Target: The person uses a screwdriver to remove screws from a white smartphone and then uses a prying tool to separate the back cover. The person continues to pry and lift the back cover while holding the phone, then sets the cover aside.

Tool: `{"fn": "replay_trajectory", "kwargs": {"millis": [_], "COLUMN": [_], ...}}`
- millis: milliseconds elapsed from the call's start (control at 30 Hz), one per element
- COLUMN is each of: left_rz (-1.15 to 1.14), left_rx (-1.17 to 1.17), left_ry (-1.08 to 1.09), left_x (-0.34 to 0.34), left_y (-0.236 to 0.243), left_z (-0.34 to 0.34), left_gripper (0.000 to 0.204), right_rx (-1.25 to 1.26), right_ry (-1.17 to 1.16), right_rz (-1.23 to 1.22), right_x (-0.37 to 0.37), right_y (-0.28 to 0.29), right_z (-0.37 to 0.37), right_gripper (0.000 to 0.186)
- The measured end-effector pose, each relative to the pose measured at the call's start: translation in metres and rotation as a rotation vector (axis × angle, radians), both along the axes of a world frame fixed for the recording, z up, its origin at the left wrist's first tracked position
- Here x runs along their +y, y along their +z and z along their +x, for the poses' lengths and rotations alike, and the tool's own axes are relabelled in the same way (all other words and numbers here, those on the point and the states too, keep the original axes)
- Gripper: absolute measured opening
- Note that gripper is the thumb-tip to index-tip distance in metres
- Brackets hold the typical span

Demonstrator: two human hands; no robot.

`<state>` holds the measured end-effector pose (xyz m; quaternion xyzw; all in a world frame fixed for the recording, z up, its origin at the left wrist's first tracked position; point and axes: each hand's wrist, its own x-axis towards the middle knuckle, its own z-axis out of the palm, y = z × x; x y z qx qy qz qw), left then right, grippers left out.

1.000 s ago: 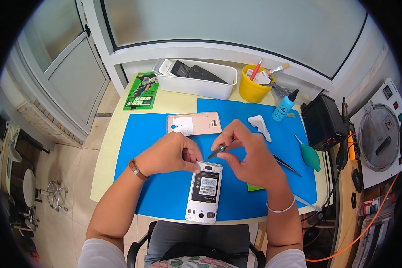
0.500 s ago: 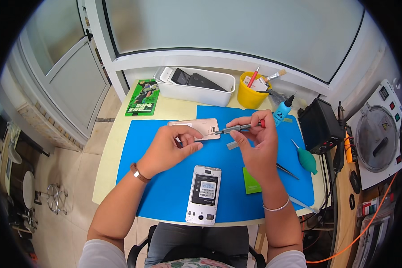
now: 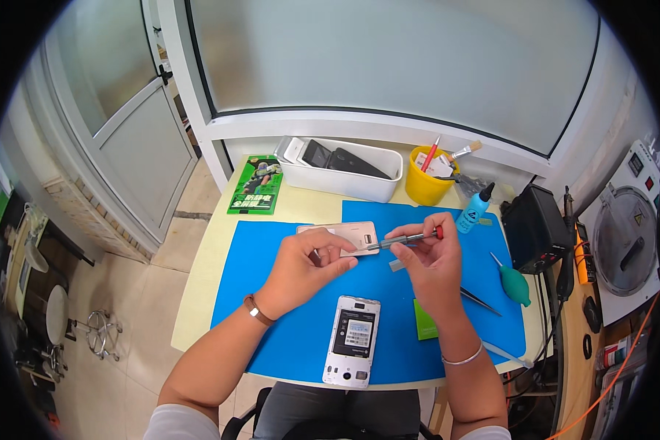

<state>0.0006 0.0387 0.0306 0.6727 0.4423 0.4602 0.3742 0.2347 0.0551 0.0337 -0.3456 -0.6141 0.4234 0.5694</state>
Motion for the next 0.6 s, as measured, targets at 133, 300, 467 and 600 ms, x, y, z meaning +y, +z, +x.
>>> {"fn": "replay_trajectory", "kwargs": {"millis": [133, 300, 467, 600], "left_rz": [0.063, 0.159, 0.252, 0.290], "left_rx": [0.037, 0.087, 0.236, 0.366], "left_ry": [0.025, 0.049, 0.141, 0.252], "left_x": [0.000, 0.004, 0.011, 0.025], "left_y": [-0.003, -0.008, -0.014, -0.021], "left_z": [0.000, 0.000, -0.006, -0.020], "left_gripper": [0.015, 0.010, 0.006, 0.007], "right_rx": [-0.009, -0.036, -0.015, -0.042], "right_ry": [0.022, -0.003, -0.032, -0.039], "right_rz": [-0.004, -0.012, -0.003, 0.013], "right_x": [-0.001, -0.002, -0.002, -0.002], "right_y": [0.000, -0.001, -0.003, 0.002], "right_z": [-0.001, -0.001, 0.002, 0.001], "right_gripper": [0.045, 0.044, 0.043, 0.044]}}
